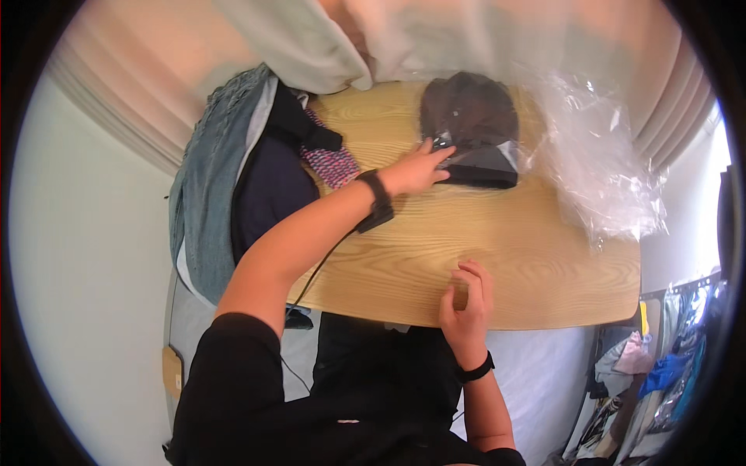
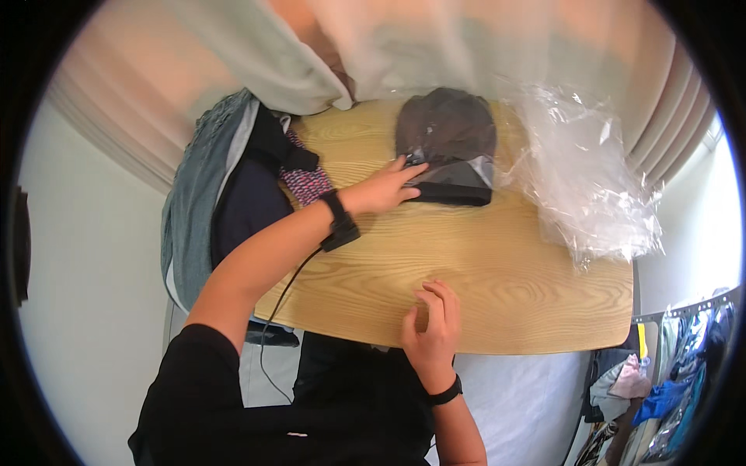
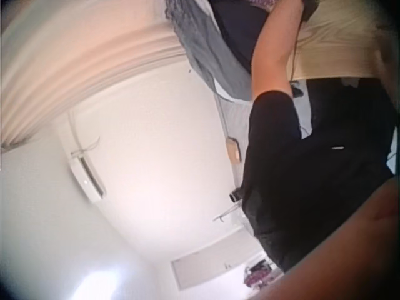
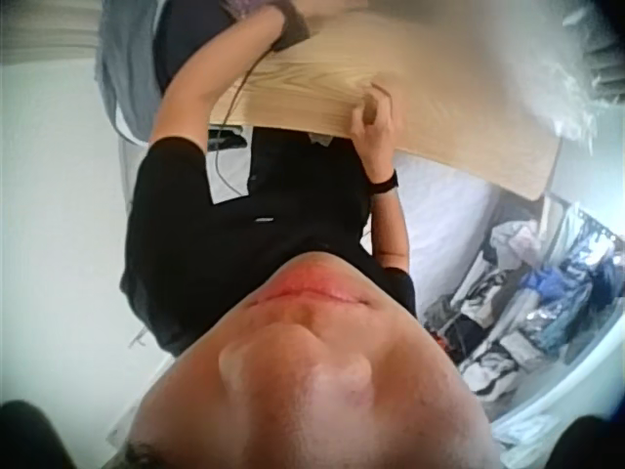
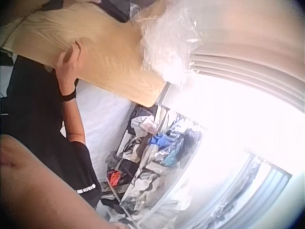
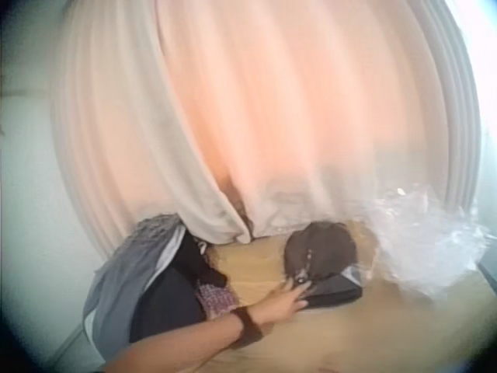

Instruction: Fold and place black pants and blue jeans into plastic bags.

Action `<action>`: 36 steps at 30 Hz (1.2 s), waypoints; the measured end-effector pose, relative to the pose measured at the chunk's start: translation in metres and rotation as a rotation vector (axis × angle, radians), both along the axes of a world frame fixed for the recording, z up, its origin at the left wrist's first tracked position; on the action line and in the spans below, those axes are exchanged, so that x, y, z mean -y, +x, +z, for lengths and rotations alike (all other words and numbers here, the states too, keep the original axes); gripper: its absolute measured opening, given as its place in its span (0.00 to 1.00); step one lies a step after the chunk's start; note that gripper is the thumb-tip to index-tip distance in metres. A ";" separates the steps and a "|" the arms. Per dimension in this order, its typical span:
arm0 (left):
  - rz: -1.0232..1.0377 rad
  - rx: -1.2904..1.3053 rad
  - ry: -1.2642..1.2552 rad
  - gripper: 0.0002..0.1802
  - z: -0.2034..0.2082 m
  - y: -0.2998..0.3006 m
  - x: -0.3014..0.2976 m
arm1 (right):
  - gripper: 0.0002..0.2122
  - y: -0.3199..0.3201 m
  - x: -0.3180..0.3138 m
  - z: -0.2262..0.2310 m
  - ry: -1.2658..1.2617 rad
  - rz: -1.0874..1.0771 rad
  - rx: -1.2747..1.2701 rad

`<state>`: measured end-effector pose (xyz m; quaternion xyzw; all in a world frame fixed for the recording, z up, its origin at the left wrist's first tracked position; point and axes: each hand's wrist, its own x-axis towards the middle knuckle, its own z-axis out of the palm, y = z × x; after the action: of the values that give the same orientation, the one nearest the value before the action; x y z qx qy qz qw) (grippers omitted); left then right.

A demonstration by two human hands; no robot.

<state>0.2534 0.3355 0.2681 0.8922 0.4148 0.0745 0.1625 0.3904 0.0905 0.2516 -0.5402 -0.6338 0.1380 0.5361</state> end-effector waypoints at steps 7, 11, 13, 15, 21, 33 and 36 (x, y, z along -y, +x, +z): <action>-0.031 0.154 -0.061 0.37 -0.001 0.009 -0.030 | 0.12 -0.006 -0.006 0.000 0.013 -0.032 0.153; 0.033 0.463 0.019 0.40 0.056 -0.050 0.006 | 0.11 -0.003 -0.004 -0.007 0.041 -0.086 0.134; 0.261 0.388 0.027 0.34 0.125 -0.107 0.045 | 0.11 -0.004 -0.004 -0.007 0.040 -0.081 0.116; 0.623 0.151 0.739 0.26 0.123 -0.201 0.054 | 0.11 -0.007 -0.001 -0.002 0.052 -0.053 0.093; 0.877 0.044 0.410 0.22 0.111 -0.314 0.095 | 0.09 -0.010 0.001 -0.005 0.095 -0.044 0.196; 0.267 1.079 -0.171 0.14 0.161 -0.268 0.265 | 0.12 0.008 -0.004 0.024 -0.368 0.428 -0.581; 0.013 1.021 -0.095 0.19 0.145 -0.250 0.309 | 0.17 0.006 -0.020 0.055 -0.526 0.672 -0.753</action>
<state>0.0039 0.0264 0.4130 0.7312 0.2911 0.4828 0.3841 0.3963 0.1100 0.3068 -0.3376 -0.4804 0.6372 0.4992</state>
